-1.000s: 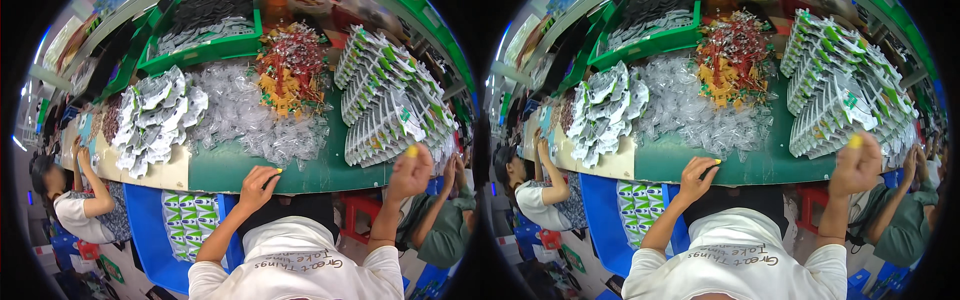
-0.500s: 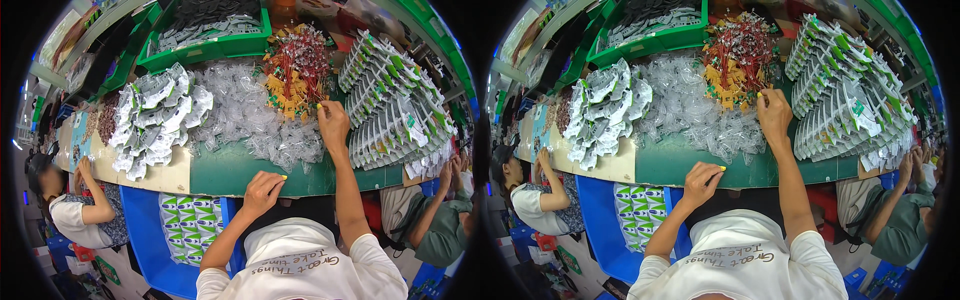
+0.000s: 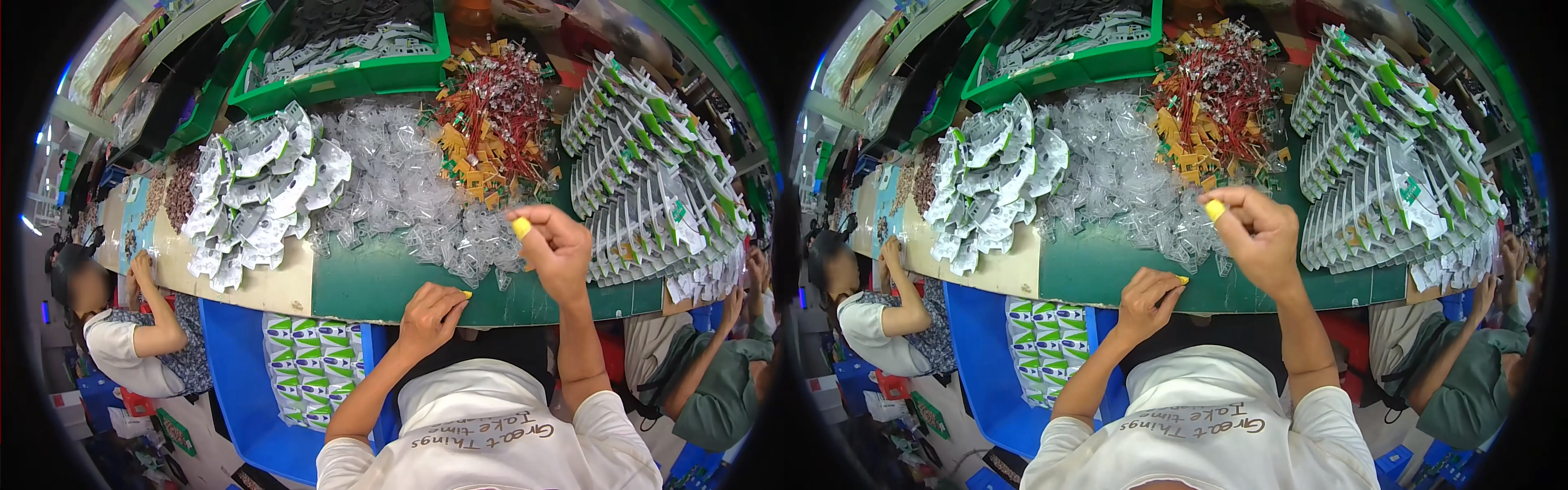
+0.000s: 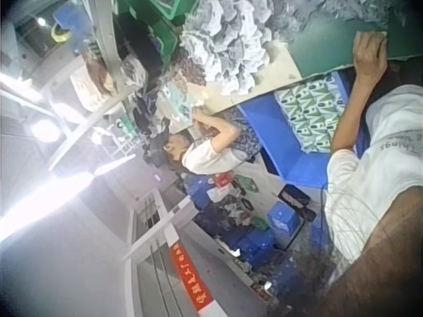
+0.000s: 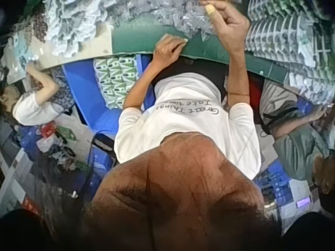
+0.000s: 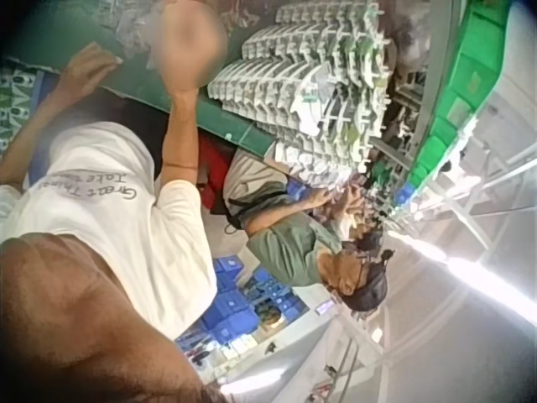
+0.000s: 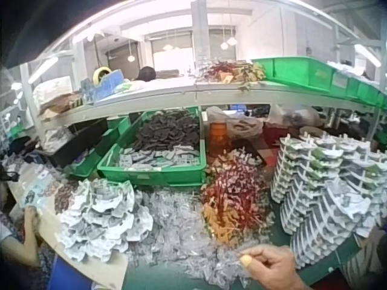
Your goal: Assembling small plastic components into white housings and packaging them into individual plastic bags.
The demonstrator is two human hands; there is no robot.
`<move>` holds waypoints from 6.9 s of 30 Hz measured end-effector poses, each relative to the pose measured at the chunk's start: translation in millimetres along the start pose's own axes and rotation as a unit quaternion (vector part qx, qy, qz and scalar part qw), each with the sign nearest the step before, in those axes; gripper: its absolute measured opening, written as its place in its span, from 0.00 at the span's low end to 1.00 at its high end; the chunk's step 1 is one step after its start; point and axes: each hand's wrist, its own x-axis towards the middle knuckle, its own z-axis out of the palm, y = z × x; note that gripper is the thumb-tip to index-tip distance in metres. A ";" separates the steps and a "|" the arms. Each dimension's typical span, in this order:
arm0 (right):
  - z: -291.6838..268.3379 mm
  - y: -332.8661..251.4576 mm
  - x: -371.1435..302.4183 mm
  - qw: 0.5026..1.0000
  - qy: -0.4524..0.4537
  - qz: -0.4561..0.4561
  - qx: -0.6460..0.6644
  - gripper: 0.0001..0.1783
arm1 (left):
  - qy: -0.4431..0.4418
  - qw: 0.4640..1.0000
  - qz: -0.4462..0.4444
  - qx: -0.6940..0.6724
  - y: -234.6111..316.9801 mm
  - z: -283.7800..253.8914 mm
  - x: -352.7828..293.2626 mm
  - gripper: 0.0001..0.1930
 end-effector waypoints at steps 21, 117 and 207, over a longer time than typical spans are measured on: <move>-7.7 16.6 -52.9 0.980 -0.124 -0.132 -0.088 0.10 | 0.033 0.889 -0.206 -0.407 25.6 -46.1 34.5 0.12; 68.0 38.6 -59.4 0.851 -0.340 -0.222 -0.332 0.16 | 0.197 0.947 -0.160 0.197 -75.6 -101.9 49.6 0.17; 48.1 58.9 -56.0 0.952 -0.230 0.080 -0.185 0.14 | -0.054 0.997 0.049 0.012 -39.0 -56.7 -31.5 0.26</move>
